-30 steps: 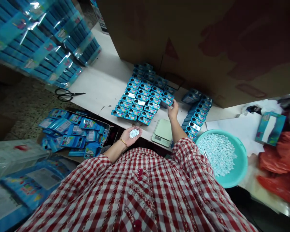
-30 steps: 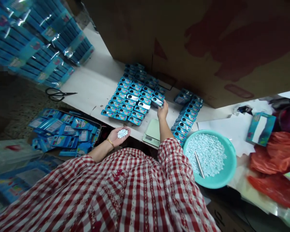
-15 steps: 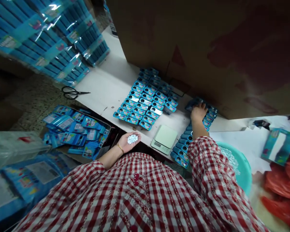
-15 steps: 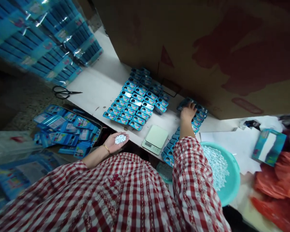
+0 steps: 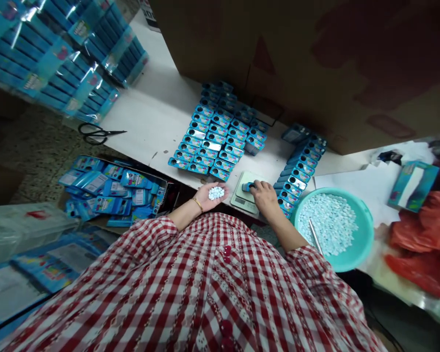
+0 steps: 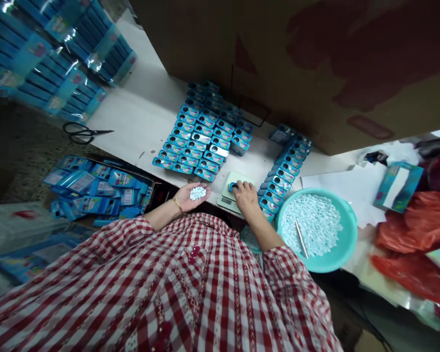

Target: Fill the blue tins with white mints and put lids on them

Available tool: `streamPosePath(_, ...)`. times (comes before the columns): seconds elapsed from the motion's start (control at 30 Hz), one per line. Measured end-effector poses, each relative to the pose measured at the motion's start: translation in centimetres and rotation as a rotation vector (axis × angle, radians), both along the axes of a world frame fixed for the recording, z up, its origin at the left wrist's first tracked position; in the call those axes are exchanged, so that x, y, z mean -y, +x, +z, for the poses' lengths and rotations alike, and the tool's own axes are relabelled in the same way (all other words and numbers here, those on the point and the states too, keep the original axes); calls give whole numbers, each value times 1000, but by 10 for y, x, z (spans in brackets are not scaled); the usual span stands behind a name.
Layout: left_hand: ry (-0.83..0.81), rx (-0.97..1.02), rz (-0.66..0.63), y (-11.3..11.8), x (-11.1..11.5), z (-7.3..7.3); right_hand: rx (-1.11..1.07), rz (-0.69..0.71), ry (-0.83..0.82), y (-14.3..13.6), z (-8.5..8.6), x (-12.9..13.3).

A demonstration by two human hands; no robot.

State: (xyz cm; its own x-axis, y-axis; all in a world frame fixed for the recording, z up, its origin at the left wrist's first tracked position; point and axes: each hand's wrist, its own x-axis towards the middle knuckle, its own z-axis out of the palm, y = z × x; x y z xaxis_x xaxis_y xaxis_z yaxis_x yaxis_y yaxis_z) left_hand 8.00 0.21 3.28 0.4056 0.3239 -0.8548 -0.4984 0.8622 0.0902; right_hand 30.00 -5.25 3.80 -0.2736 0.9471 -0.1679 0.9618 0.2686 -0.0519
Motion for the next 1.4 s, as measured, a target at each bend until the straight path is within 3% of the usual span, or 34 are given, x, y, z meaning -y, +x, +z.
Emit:
streamPosePath(0.1, 4, -11, -8, -2, 2, 0, -208, -81, 82, 12, -6, 10)
streamPosePath(0.23, -3, -45, 21, -9, 7, -1, -501, -288, 250, 43, -4, 29)
streamPosePath(0.37, -15, -70, 40, -15, 11, -2, -554, -429, 319, 60, -7, 42)
streamPosePath(0.97, -3, -58, 20, -8, 14, -3, -493, -438, 288, 45, -11, 38)
streamPosePath(1.1, 23, -16, -15, -2, 16, -2, -547, -397, 265, 21, -5, 39)
streamPosePath(1.2, 29, 34, -41, 10, 19, -1, -625, -234, 174, -20, 0, 39)
streamPosePath(1.3, 4, 43, -67, 21, 21, -2, -555, -102, 53, -58, 0, 40)
streamPosePath(1.4, -19, 27, -71, 26, 24, -4, -465, -86, -31, -75, -3, 39)
